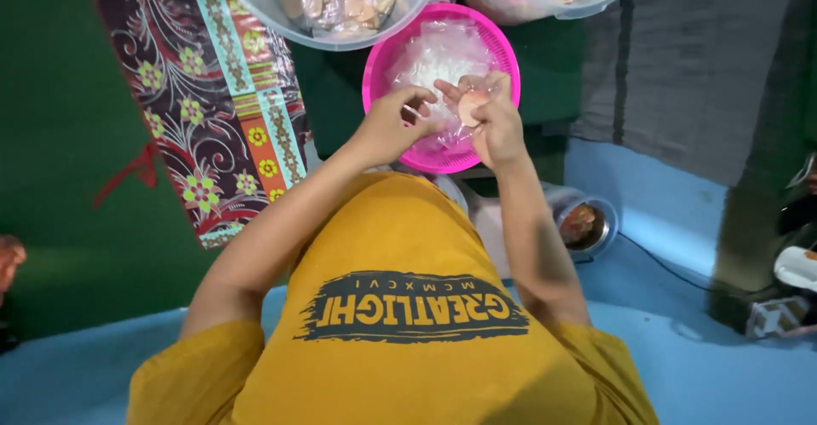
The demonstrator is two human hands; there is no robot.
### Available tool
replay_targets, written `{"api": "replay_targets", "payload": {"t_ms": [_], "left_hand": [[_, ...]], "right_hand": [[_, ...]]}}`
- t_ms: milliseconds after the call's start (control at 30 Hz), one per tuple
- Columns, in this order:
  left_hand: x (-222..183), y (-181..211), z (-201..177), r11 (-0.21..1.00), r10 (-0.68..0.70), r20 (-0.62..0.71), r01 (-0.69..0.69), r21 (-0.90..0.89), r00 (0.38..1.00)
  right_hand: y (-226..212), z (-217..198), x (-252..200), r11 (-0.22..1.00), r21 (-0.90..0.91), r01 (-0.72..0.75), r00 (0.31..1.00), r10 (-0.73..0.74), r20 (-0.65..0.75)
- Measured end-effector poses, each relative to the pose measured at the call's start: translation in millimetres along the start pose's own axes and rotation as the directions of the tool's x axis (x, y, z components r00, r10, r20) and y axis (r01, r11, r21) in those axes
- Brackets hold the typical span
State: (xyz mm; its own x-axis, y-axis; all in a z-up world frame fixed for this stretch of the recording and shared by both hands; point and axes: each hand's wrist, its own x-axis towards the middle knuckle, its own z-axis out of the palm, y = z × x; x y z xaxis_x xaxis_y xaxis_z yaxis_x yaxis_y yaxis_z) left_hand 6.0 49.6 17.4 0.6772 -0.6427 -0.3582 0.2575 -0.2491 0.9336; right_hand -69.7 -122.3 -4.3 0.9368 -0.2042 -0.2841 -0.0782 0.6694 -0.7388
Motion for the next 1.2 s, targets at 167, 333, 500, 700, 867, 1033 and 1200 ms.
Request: {"api": "replay_targets", "payload": {"t_ms": [167,333,500,700,867,1033,1200], "left_hand": [[17,0,12,1.0,0.013,0.014,-0.013,-0.003,1.0],[26,-13,22,0.974,-0.132,0.13,0.153,-0.166,0.983],[28,-31,32,0.975,-0.196,0.204,0.212,-0.062,0.959],[19,-1,21,0.902,0.052,0.148,-0.11,0.416,0.988],[16,-1,31,0.706,0.198,0.208,-0.287,0.647,0.958],[10,15,43,0.679,0.108,0.275,-0.273,0.682,0.955],[16,16,42,0.869,-0.017,0.225,-0.097,0.484,0.974]], "right_hand": [[19,-15,-1,0.989,0.106,0.104,0.994,-0.1,-0.046],[20,6,-8,0.946,0.202,0.253,0.956,-0.213,-0.202],[29,12,-13,0.903,0.194,0.382,0.85,-0.261,-0.458],[71,-17,-26,0.869,-0.416,0.268,0.651,-0.482,-0.587],[32,11,-52,0.713,-0.689,0.131,0.849,-0.439,-0.294],[24,6,-59,0.718,-0.689,0.099,0.866,-0.403,-0.295],[24,-5,-59,0.433,-0.878,0.204,0.772,-0.622,-0.128]]}}
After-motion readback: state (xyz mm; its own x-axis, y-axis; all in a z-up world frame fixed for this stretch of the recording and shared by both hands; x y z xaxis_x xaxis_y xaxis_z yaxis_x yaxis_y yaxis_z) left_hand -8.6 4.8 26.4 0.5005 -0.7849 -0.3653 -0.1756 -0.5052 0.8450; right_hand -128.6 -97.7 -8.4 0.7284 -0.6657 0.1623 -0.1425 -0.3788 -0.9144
